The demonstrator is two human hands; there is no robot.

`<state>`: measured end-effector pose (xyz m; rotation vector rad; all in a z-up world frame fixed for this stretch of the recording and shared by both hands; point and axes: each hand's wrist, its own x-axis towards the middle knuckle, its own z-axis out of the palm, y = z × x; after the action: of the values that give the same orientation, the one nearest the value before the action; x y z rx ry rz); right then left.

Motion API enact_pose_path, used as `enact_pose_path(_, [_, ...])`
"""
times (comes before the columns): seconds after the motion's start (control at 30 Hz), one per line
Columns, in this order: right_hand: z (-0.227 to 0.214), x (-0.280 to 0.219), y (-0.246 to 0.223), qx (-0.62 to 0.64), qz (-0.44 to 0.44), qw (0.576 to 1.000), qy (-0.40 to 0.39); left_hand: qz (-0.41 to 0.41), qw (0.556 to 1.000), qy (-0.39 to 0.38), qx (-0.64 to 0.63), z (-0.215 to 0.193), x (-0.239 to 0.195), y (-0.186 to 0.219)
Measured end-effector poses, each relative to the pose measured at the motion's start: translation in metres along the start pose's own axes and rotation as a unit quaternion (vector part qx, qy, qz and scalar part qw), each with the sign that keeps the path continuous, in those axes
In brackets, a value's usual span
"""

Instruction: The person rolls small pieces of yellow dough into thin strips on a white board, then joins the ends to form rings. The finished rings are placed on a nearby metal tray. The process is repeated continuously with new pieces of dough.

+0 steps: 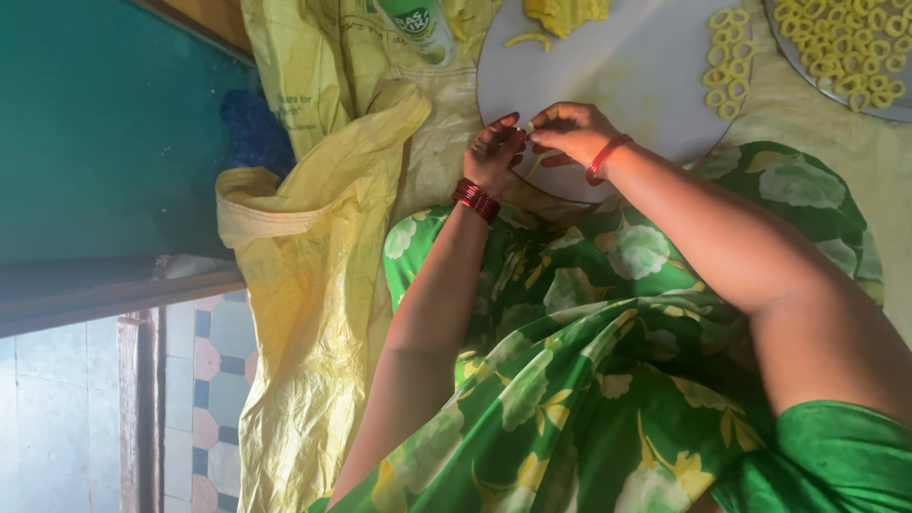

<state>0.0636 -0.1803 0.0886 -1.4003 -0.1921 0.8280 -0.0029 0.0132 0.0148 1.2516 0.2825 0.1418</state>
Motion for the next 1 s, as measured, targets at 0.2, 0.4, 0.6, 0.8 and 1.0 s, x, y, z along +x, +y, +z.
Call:
enact_pose_path(0.2, [0.004, -0.004, -0.002, -0.071, -0.009, 0.997, -0.016, 0.013, 0.996, -0.009, 0.091, -0.006, 0.005, -0.006])
enact_pose_path(0.4, [0.004, -0.005, -0.003, -0.087, -0.021, 0.996, -0.019, 0.122, 0.985, -0.025, 0.123, -0.003, 0.003, -0.01])
enact_pose_path(0.6, [0.004, -0.003, -0.003, -0.08, -0.009, 0.997, -0.002, 0.15, 0.973, -0.003, 0.175, 0.002, -0.003, -0.004])
enact_pose_path(0.8, [0.005, -0.01, -0.012, -0.086, -0.021, 0.996, 0.005, 0.153, 0.951, 0.007, 0.268, 0.008, -0.013, 0.01])
enact_pose_path(1.0, [0.005, -0.016, -0.019, -0.1, -0.027, 0.995, 0.002, 0.09, 0.967, 0.007, 0.238, 0.005, -0.012, 0.005])
